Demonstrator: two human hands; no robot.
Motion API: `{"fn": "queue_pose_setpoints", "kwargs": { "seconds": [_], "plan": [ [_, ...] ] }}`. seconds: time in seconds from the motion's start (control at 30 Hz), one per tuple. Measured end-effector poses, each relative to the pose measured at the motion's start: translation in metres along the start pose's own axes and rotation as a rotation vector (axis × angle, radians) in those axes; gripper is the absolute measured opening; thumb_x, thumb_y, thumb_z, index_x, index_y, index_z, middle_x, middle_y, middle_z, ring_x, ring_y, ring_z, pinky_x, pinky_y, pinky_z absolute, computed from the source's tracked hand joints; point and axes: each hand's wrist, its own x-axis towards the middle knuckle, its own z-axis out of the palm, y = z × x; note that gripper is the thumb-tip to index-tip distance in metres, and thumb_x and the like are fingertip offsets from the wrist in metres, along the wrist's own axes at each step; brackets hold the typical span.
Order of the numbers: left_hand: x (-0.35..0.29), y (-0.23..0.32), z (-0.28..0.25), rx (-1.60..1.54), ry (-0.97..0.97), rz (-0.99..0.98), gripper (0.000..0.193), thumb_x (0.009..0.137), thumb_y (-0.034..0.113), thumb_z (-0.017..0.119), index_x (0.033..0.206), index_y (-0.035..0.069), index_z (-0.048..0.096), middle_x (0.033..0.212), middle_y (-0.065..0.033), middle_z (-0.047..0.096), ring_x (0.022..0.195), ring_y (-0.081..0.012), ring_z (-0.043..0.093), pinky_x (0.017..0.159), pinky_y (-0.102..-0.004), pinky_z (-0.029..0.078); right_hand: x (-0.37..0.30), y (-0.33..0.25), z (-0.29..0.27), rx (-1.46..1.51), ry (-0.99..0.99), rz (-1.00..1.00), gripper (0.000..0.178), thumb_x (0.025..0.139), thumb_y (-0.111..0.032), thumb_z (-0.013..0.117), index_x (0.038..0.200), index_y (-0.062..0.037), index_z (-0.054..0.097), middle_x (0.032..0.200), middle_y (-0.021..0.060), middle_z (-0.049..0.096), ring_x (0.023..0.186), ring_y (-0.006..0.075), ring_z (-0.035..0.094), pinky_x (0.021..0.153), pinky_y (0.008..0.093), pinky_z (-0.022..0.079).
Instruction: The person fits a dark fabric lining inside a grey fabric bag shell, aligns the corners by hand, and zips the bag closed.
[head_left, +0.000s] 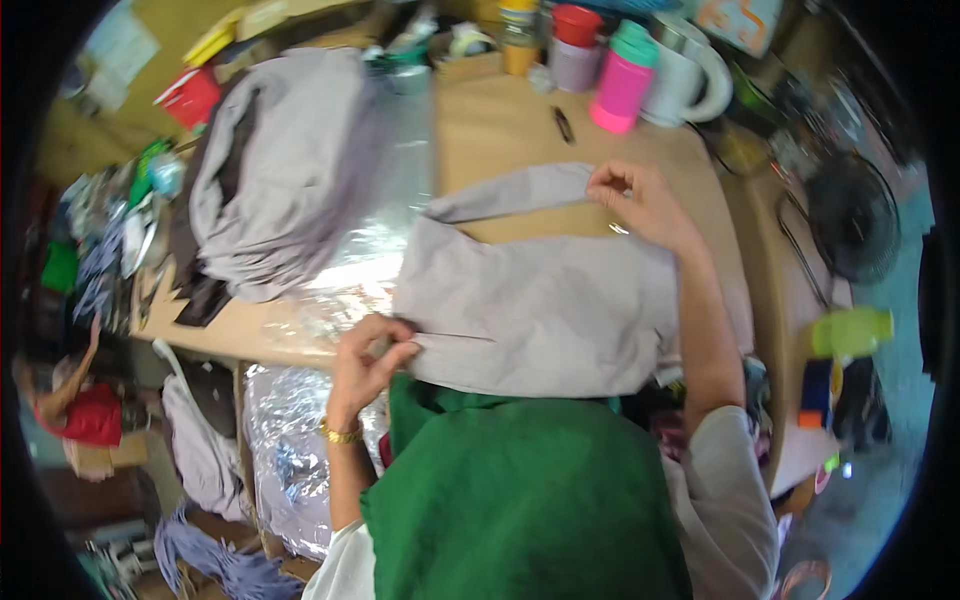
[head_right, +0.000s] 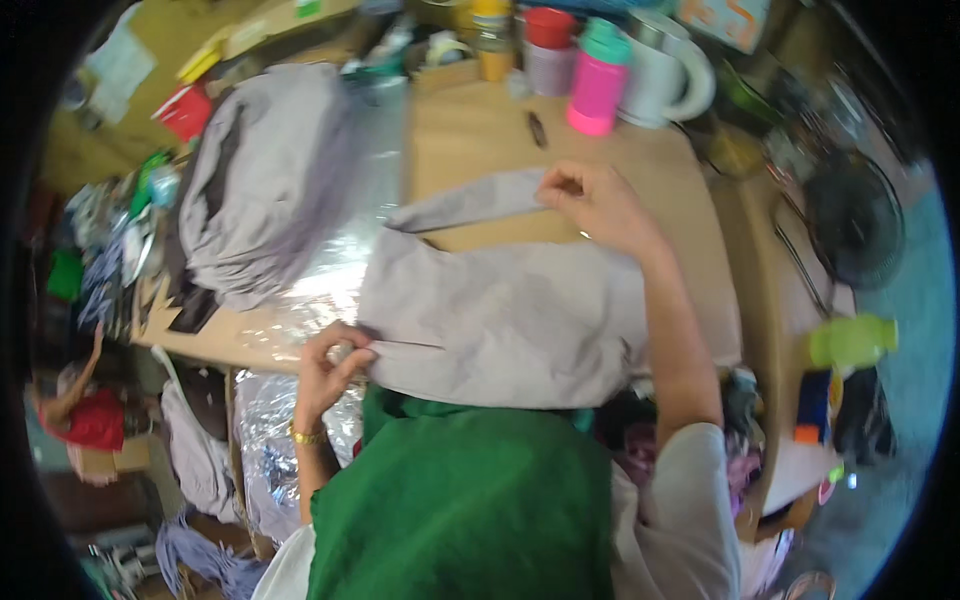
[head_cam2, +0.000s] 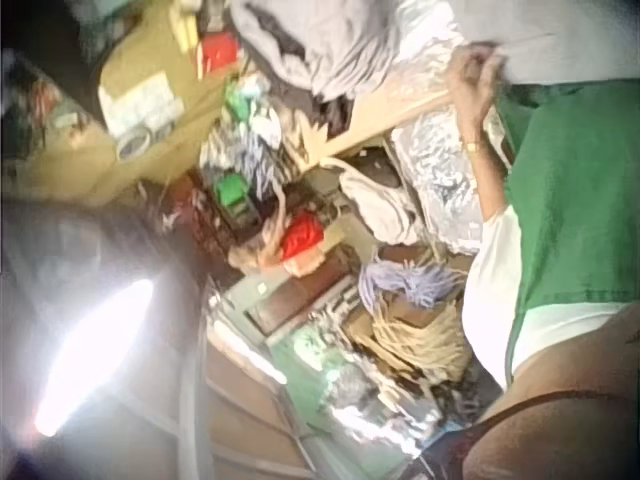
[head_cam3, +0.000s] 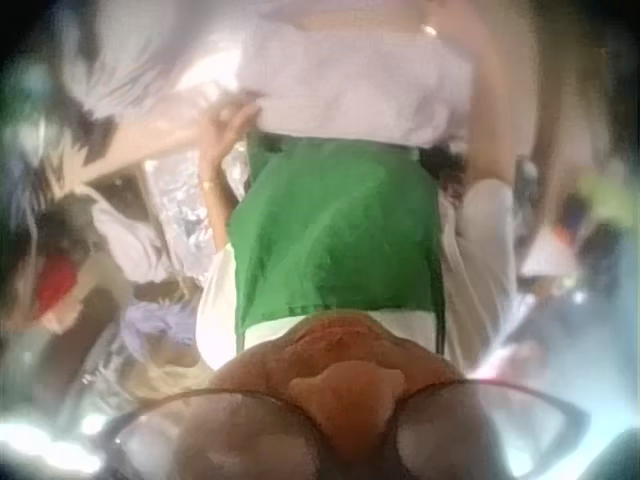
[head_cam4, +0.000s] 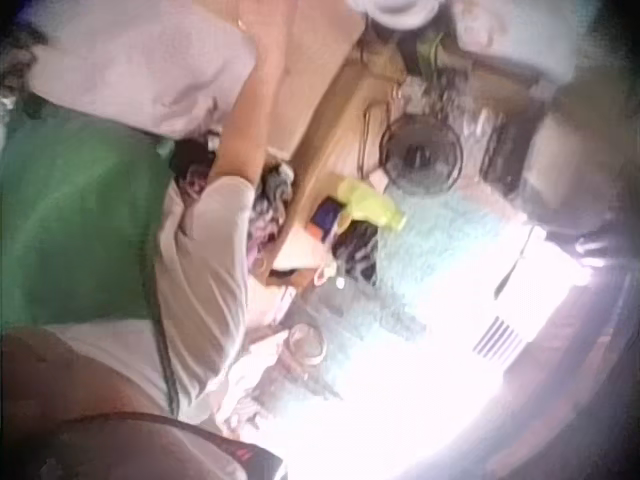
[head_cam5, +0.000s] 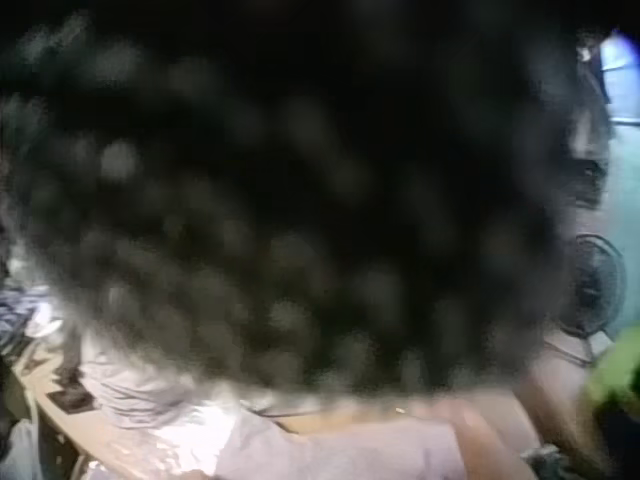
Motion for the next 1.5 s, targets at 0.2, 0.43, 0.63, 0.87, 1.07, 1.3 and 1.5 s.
{"fn": "queue_pose_setpoints", "kwargs": {
  "seconds": [0.2,0.43,0.63,0.87,1.07,1.3,1.5],
  "plan": [
    [-0.001,0.001,0.017,0.008,0.071,0.138,0.015,0.075,0.009,0.076,0.082,-0.001,0.067,0.087,-0.0096,0.063,0.083,-0.02,0.058,0.074,-0.03,0.046,-0.156,0.0,-0.016,0.068,0.328,0.214,0.011,0.084,-0.009,0.07,0.085,0.0012,0.066,0.079,0.0041,0.065,0.077,0.0091,0.059,0.072,0.0273,0.046],
    [0.001,-0.01,0.029,0.025,0.212,0.173,0.013,0.083,0.008,0.071,0.08,-0.002,0.062,0.079,-0.008,0.058,0.075,-0.018,0.054,0.069,-0.0291,0.043,-0.181,-0.013,0.03,-0.461,0.409,-0.064,0.007,0.08,-0.007,0.069,0.086,-0.0054,0.066,0.078,0.0074,0.063,0.076,0.0274,0.06,0.072,0.0374,0.047],
    [0.015,-0.002,0.023,0.396,0.631,0.314,0.022,0.09,0.009,0.063,0.074,0.0,0.051,0.071,-0.008,0.049,0.069,-0.0191,0.048,0.065,-0.0319,0.04,-0.141,0.024,0.049,-0.189,0.742,0.077,0.006,0.083,-0.009,0.067,0.083,-0.0046,0.062,0.078,0.0099,0.063,0.071,0.0307,0.059,0.066,0.0393,0.046],
    [0.037,-0.019,-0.006,0.134,0.652,0.149,0.034,0.1,0.02,0.053,0.072,0.004,0.042,0.07,0.002,0.038,0.065,-0.0088,0.03,0.056,-0.0276,0.028,-0.082,0.018,0.043,0.26,0.78,0.169,0.015,0.092,-0.014,0.064,0.081,-0.0036,0.06,0.075,0.0022,0.06,0.062,0.0086,0.048,0.056,0.0254,0.04],
    [0.035,-0.026,-0.009,-0.115,0.475,0.124,0.037,0.095,0.017,0.062,0.067,0.006,0.04,0.065,0.0068,0.035,0.063,-0.0059,0.028,0.056,-0.0215,0.026,-0.098,0.057,0.029,0.566,0.193,0.068,0.01,0.089,-0.006,0.066,0.089,-0.003,0.056,0.074,-0.0054,0.053,0.06,0.0011,0.042,0.055,0.0196,0.035],
    [0.034,-0.06,-0.044,-0.006,0.756,-0.042,0.04,0.099,0.02,0.058,0.065,0.005,0.043,0.065,0.0075,0.037,0.062,-0.0044,0.029,0.052,-0.0224,0.025,-0.111,0.091,0.016,0.452,0.884,0.112,0.01,0.093,-0.003,0.057,0.084,-0.0048,0.057,0.072,-0.0052,0.053,0.064,0.0031,0.047,0.059,0.0164,0.036],
    [0.04,-0.01,-0.048,0.829,0.566,-0.028,0.017,0.09,0.015,0.064,0.087,-0.002,0.063,0.076,-0.0106,0.062,0.071,-0.0244,0.055,0.071,-0.0353,0.046,-0.13,0.044,0.023,0.314,0.294,0.007,0.011,0.086,-0.01,0.067,0.09,-0.0012,0.061,0.081,-0.0014,0.056,0.071,0.0075,0.05,0.064,0.0267,0.043]
  ]
}}
